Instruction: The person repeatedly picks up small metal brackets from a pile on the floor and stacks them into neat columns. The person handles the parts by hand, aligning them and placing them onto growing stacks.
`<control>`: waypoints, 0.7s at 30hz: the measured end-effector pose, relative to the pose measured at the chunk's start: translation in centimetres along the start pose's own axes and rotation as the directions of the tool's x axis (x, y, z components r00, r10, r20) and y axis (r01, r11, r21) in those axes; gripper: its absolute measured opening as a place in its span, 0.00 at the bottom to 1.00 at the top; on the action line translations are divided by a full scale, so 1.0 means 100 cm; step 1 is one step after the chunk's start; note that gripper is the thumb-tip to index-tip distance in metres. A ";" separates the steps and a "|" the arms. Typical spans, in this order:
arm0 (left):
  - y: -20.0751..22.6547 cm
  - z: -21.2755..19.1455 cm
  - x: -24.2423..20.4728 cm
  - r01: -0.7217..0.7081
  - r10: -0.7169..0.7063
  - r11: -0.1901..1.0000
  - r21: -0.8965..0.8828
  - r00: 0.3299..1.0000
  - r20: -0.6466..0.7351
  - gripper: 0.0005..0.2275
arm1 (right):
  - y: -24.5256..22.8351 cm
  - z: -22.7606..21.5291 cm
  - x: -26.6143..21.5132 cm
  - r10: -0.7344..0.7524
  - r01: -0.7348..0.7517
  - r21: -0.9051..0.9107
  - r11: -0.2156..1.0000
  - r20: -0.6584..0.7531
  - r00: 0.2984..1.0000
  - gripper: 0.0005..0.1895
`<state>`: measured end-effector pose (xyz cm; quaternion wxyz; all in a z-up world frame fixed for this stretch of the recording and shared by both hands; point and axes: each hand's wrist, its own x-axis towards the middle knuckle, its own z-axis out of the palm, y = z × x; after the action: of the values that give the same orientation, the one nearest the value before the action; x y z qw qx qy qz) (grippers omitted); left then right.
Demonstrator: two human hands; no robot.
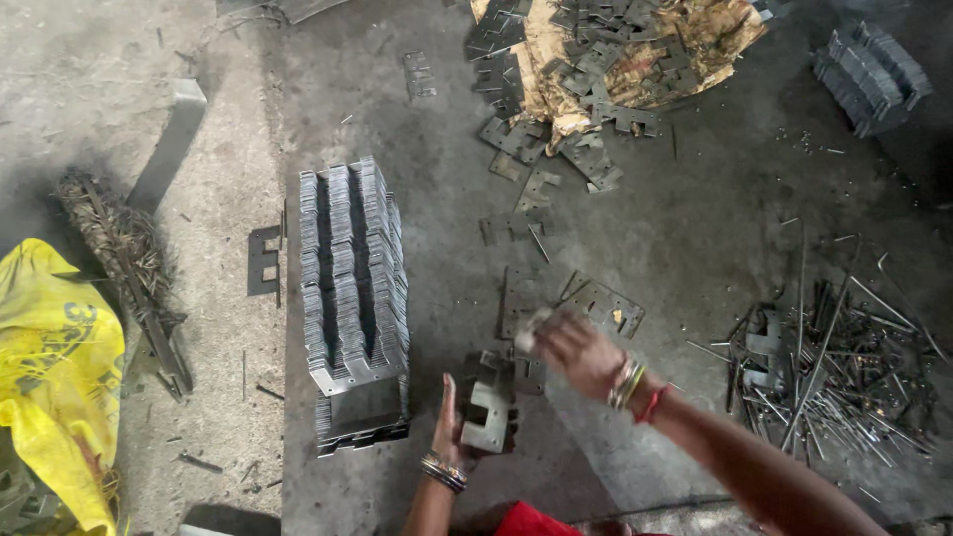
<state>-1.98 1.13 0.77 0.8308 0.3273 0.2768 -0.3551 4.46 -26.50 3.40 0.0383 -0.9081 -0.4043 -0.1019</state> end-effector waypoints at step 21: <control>-0.023 -0.018 0.025 -0.062 0.062 0.998 0.004 0.997 0.051 0.35 | -0.045 -0.071 0.022 -0.239 0.266 0.110 0.958 -0.211 0.948 0.21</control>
<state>-2.68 0.23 -2.85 0.8474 0.3288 0.2441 -0.3380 1.47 -22.94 10.75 0.1267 -0.8296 -0.5177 -0.1667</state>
